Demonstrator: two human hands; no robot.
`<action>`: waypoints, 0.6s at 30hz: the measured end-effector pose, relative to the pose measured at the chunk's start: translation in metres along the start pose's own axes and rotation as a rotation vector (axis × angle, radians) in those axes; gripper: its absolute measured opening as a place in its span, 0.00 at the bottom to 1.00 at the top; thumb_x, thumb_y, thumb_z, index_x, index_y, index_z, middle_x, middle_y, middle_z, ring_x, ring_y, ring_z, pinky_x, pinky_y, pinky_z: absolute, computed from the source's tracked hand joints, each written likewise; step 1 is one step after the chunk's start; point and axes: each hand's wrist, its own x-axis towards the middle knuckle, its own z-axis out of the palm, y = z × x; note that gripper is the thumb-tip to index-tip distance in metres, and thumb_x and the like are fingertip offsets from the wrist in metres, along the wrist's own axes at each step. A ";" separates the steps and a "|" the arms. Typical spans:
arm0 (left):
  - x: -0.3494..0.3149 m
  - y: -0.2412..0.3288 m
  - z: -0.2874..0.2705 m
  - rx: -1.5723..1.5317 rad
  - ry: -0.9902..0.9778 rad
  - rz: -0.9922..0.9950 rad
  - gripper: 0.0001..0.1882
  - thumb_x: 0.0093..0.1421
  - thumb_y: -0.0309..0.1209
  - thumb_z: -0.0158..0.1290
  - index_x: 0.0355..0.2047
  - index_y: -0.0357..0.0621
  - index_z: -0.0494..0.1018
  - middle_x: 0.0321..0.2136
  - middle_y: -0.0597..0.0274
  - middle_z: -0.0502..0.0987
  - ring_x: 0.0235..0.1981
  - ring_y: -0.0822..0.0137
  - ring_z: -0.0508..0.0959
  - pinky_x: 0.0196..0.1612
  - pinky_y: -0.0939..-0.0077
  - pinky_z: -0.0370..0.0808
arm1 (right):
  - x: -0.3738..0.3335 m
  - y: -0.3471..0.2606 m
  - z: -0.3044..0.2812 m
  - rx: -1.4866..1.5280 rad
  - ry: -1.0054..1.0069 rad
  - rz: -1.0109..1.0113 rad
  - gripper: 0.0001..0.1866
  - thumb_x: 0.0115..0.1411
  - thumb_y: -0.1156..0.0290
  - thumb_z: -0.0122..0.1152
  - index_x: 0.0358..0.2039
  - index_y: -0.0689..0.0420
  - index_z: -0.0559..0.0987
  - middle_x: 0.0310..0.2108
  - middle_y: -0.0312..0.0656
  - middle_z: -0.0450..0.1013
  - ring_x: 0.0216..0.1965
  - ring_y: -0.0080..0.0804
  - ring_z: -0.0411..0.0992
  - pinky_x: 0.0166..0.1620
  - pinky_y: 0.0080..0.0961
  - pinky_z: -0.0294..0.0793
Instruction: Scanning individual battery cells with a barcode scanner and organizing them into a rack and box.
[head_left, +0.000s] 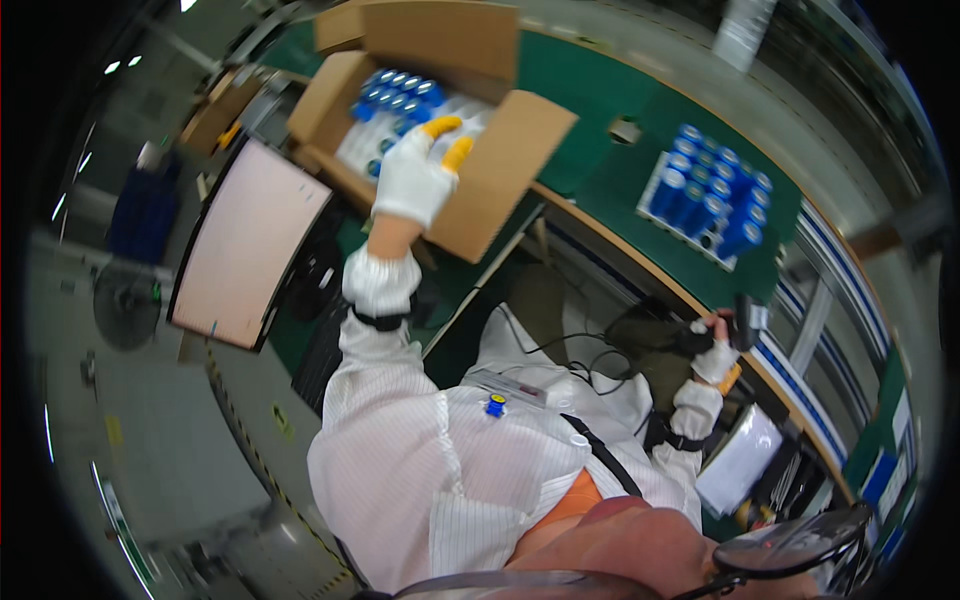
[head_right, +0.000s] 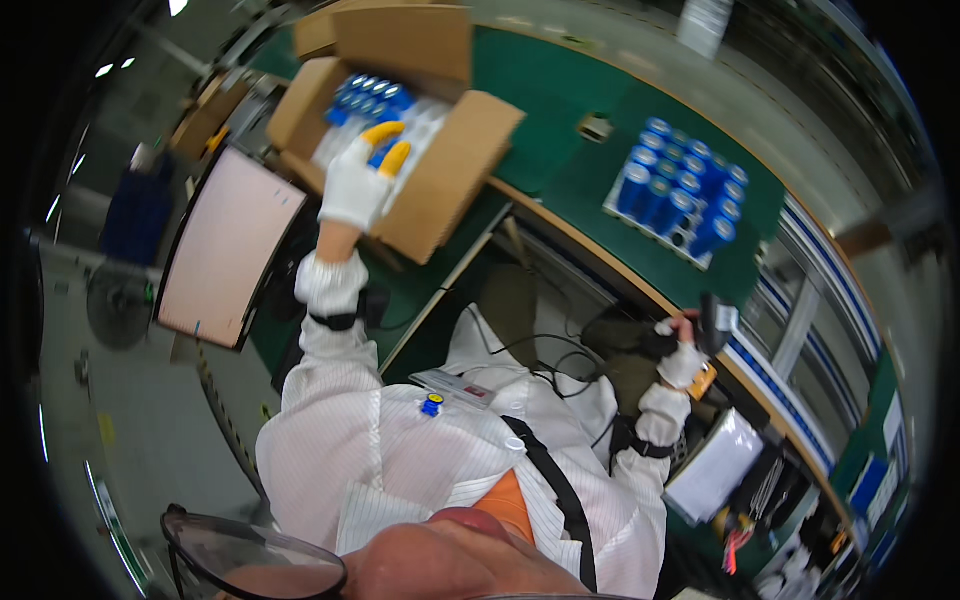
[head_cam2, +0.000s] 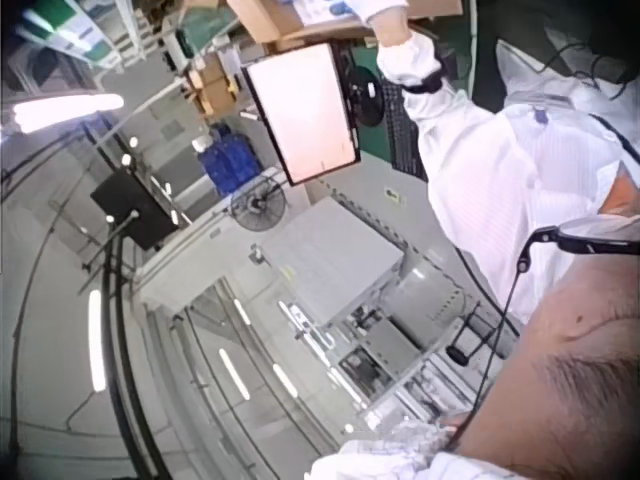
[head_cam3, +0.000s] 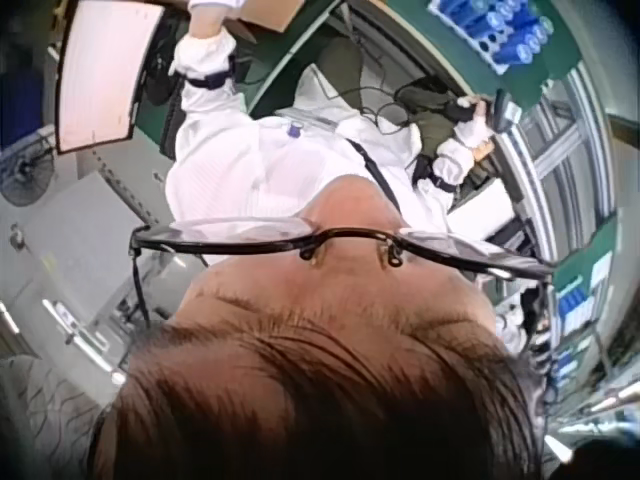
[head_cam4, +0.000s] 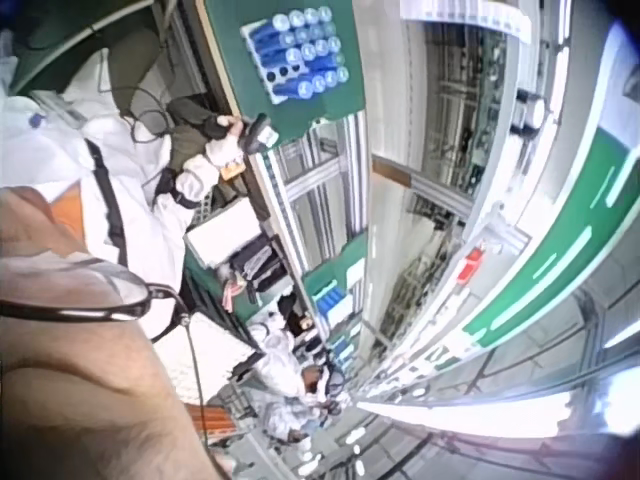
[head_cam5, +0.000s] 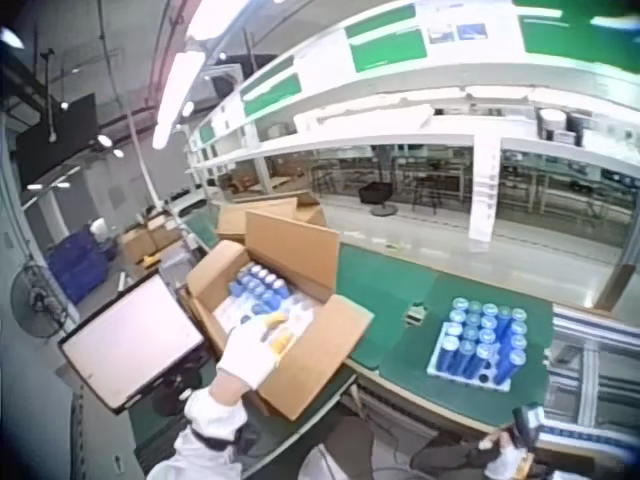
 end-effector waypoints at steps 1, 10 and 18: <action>0.002 -0.042 -0.006 0.103 -0.031 -0.125 0.18 0.55 0.40 0.60 0.42 0.42 0.78 0.36 0.48 0.80 0.37 0.51 0.79 0.41 0.65 0.75 | 0.003 0.002 -0.001 0.046 -0.046 0.017 0.10 0.61 0.72 0.58 0.41 0.62 0.72 0.26 0.42 0.68 0.25 0.33 0.68 0.31 0.30 0.72; 0.011 -0.248 0.052 0.398 -0.259 -0.265 0.26 0.53 0.43 0.61 0.51 0.47 0.73 0.46 0.48 0.76 0.48 0.53 0.75 0.52 0.64 0.70 | -0.005 -0.014 0.014 -0.155 0.002 -0.082 0.09 0.59 0.71 0.60 0.38 0.62 0.74 0.25 0.40 0.69 0.23 0.28 0.68 0.29 0.24 0.71; 0.058 -0.284 0.100 0.231 -0.531 0.016 0.30 0.61 0.46 0.53 0.59 0.43 0.66 0.53 0.42 0.70 0.47 0.48 0.73 0.51 0.60 0.70 | 0.004 0.014 -0.013 -0.678 0.191 -0.076 0.15 0.57 0.58 0.63 0.36 0.58 0.79 0.26 0.37 0.77 0.28 0.30 0.76 0.35 0.31 0.75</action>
